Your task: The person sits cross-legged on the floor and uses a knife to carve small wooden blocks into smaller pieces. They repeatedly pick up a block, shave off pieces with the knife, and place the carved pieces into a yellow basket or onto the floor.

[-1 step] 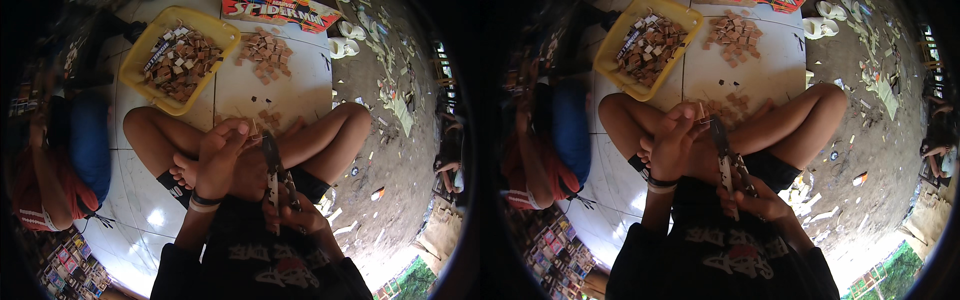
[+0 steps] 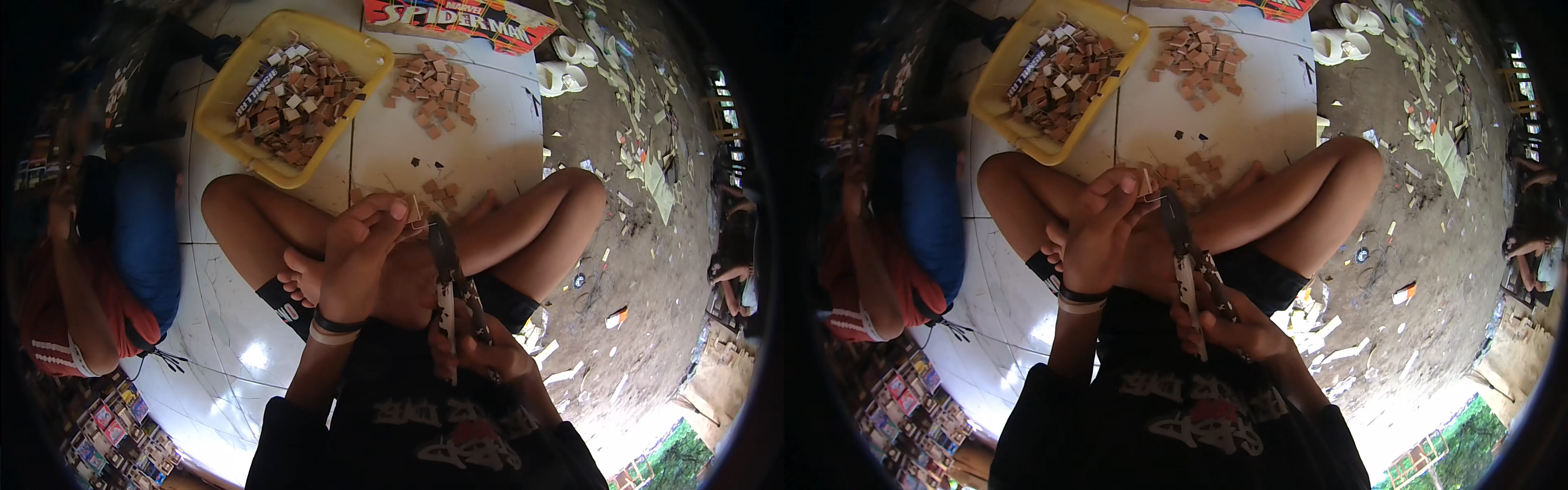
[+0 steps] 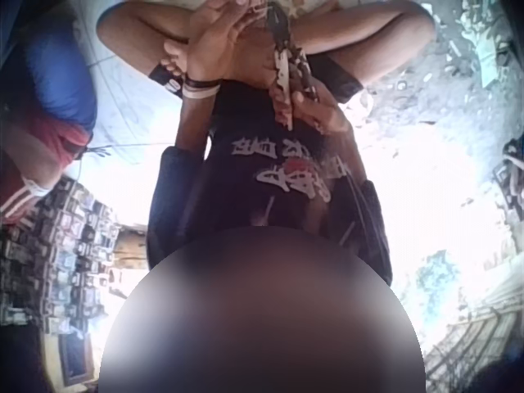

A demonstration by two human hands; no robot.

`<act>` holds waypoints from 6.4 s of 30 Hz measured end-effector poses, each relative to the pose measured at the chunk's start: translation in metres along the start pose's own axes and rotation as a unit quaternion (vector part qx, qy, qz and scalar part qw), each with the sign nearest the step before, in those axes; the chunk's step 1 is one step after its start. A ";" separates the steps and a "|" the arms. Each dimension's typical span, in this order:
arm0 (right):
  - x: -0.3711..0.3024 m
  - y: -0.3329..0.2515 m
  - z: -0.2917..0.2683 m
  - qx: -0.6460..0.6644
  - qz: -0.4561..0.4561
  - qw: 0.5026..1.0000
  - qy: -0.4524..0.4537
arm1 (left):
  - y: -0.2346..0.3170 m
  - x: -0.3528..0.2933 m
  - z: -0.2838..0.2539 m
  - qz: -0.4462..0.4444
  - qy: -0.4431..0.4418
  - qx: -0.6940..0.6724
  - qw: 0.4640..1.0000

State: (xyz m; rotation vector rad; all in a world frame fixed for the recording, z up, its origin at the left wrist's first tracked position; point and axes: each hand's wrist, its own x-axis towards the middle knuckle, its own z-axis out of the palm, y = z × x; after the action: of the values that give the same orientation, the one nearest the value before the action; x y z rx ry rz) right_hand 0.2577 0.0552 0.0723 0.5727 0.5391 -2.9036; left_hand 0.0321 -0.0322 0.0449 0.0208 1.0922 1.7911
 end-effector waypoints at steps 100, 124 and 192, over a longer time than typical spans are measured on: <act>0.000 0.000 -0.005 -0.373 -0.060 0.893 0.246 | -0.032 0.044 -0.002 0.115 0.032 0.153 0.981; 0.005 -0.014 0.032 -0.409 -0.062 0.879 0.237 | -0.057 0.025 0.008 0.162 0.006 0.008 0.987; 0.013 -0.015 0.012 -0.596 -0.195 0.760 0.171 | 0.013 0.003 0.006 0.101 0.075 0.158 0.979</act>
State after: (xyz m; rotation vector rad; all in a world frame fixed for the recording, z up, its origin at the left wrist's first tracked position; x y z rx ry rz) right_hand 0.2388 0.0638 0.0823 0.7635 2.4681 -1.9724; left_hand 0.0239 -0.0275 0.0557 0.1983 1.5213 1.8005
